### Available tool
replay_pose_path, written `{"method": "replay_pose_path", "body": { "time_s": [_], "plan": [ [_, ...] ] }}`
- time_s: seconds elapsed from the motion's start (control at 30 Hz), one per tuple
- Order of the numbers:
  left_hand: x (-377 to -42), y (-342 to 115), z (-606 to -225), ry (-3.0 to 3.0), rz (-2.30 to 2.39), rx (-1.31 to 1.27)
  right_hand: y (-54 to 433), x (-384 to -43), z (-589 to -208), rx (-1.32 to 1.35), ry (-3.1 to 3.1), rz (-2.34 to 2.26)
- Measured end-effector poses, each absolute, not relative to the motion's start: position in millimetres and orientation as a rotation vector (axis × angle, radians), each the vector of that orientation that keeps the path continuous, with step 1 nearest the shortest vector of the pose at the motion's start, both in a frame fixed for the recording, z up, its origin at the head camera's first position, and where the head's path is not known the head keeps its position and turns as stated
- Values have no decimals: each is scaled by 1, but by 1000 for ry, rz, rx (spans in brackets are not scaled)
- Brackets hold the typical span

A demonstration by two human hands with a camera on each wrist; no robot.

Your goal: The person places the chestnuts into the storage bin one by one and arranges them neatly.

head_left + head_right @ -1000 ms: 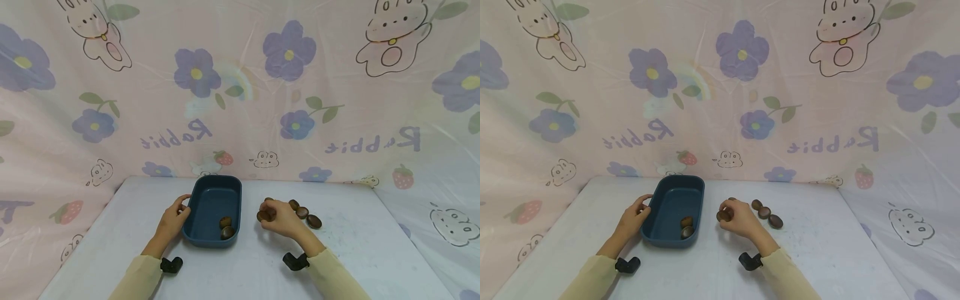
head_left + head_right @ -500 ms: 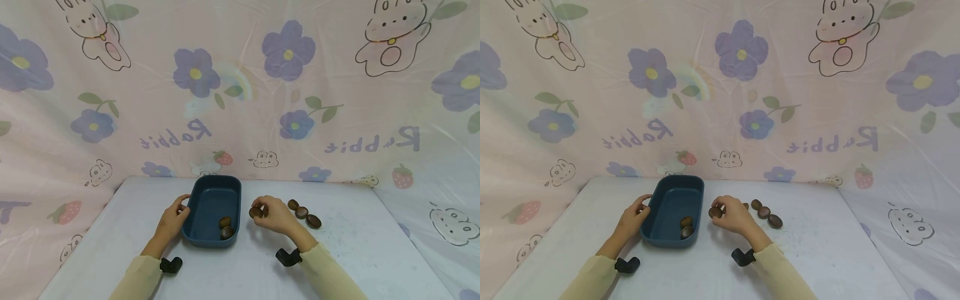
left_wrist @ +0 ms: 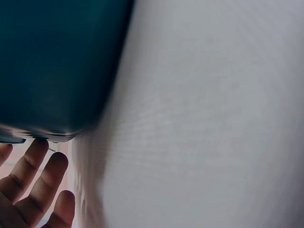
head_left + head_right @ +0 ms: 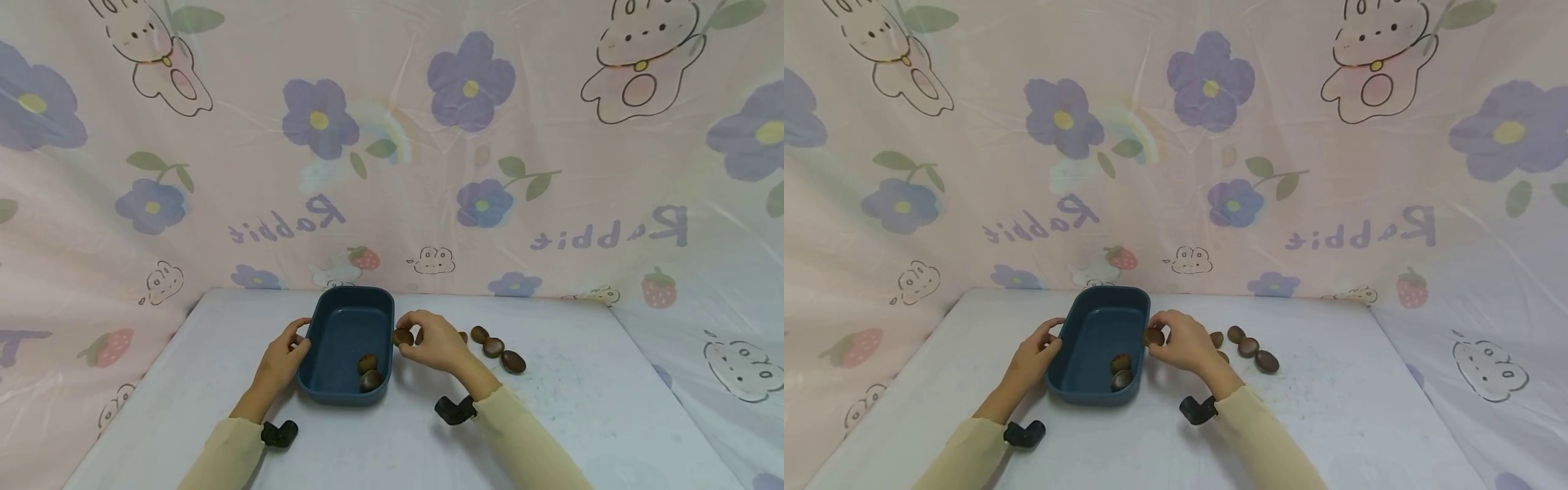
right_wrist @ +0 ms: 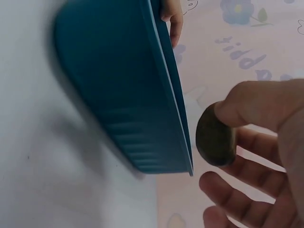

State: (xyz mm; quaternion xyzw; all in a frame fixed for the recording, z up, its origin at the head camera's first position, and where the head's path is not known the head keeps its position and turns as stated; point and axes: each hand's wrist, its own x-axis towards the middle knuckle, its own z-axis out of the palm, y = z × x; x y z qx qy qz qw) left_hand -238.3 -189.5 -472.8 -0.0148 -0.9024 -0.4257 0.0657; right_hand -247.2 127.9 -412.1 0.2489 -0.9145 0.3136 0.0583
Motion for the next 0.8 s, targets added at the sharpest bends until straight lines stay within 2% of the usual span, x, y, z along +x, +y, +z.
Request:
{"method": "replay_pose_path", "body": {
  "time_s": [0.8],
  "plan": [
    [-239, -190, -473, -2720, -1291, -31, 95, -270, -422, 782, -2800, 1021]
  ]
}}
